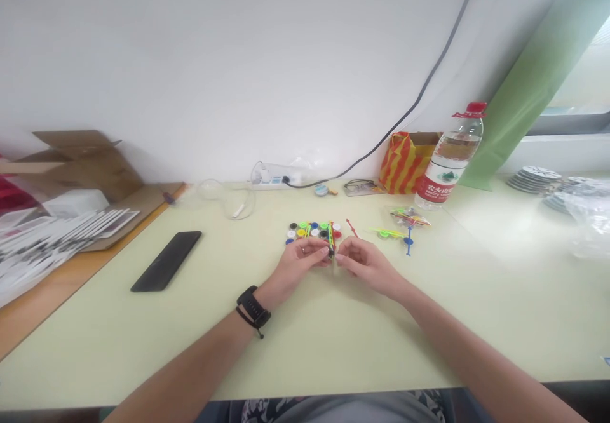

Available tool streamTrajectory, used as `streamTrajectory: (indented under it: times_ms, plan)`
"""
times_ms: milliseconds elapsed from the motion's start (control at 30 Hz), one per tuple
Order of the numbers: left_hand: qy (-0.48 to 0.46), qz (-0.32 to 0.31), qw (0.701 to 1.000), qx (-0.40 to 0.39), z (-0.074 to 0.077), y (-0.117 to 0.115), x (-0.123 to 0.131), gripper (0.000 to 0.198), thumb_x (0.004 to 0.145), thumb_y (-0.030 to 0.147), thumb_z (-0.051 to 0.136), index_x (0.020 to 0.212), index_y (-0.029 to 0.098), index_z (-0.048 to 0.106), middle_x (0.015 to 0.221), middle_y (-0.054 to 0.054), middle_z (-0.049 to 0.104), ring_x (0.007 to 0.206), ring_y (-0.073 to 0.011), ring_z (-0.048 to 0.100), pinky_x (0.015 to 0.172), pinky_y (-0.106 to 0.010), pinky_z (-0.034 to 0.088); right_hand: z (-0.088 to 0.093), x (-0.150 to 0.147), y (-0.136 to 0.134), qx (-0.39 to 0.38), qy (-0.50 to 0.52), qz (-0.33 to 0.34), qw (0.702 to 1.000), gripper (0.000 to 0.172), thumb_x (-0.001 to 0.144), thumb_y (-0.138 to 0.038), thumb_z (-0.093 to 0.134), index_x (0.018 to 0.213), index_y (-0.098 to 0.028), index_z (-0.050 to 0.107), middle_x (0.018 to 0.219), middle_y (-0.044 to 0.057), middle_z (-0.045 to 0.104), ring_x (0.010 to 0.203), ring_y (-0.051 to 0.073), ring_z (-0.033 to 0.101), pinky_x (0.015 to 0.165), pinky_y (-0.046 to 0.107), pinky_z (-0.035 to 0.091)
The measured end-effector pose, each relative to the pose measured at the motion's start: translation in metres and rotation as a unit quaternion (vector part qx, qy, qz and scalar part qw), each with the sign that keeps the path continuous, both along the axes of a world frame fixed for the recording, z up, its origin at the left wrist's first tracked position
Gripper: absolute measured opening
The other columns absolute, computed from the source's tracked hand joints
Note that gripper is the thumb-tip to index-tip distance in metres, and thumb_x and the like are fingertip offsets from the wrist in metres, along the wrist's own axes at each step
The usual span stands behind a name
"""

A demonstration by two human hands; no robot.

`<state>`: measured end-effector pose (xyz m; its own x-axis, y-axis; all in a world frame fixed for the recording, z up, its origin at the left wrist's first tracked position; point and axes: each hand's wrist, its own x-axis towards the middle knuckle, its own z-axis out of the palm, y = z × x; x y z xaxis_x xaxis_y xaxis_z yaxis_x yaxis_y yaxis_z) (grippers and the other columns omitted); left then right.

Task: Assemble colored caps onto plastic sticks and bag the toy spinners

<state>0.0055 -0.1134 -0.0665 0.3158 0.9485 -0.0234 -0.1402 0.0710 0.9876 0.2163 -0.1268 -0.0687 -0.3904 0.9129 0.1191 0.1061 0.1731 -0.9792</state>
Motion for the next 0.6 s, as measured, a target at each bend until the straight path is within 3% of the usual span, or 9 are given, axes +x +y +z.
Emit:
streamTrajectory:
  times_ms: [233,367,600]
  plan:
    - [0.028,-0.021,0.999,0.015,-0.0014,0.0001,-0.0006,0.031,0.082,0.04,0.084,0.099,0.015,0.076,0.096,-0.007,0.076,0.083,-0.0177,0.072,0.081,-0.031,0.058,-0.0059,0.0012,0.0015,0.022,-0.016,-0.001,1.0,0.028,0.095,-0.05,0.066,0.1,-0.022,0.061,0.095,0.003,0.068,0.073,0.015,0.061,0.063,0.028,0.05]
    - [0.027,-0.033,0.999,0.016,-0.0004,-0.0011,-0.0008,0.032,0.082,0.04,0.085,0.1,0.016,0.076,0.1,-0.008,0.077,0.086,-0.0188,0.074,0.085,-0.033,0.059,-0.0055,0.0009,0.001,0.008,0.017,0.007,1.0,0.028,0.097,-0.05,0.063,0.107,-0.024,0.061,0.1,0.004,0.068,0.078,0.016,0.062,0.063,0.029,0.052]
    - [0.021,-0.072,0.997,0.003,0.0,-0.0041,0.0002,0.036,0.08,0.039,0.087,0.104,0.015,0.076,0.104,-0.011,0.079,0.096,-0.0235,0.075,0.097,-0.041,0.057,-0.0011,0.0021,0.0011,-0.039,0.045,0.02,0.998,0.026,0.095,-0.047,0.064,0.098,-0.022,0.06,0.083,0.0,0.062,0.063,0.012,0.055,0.06,0.028,0.048]
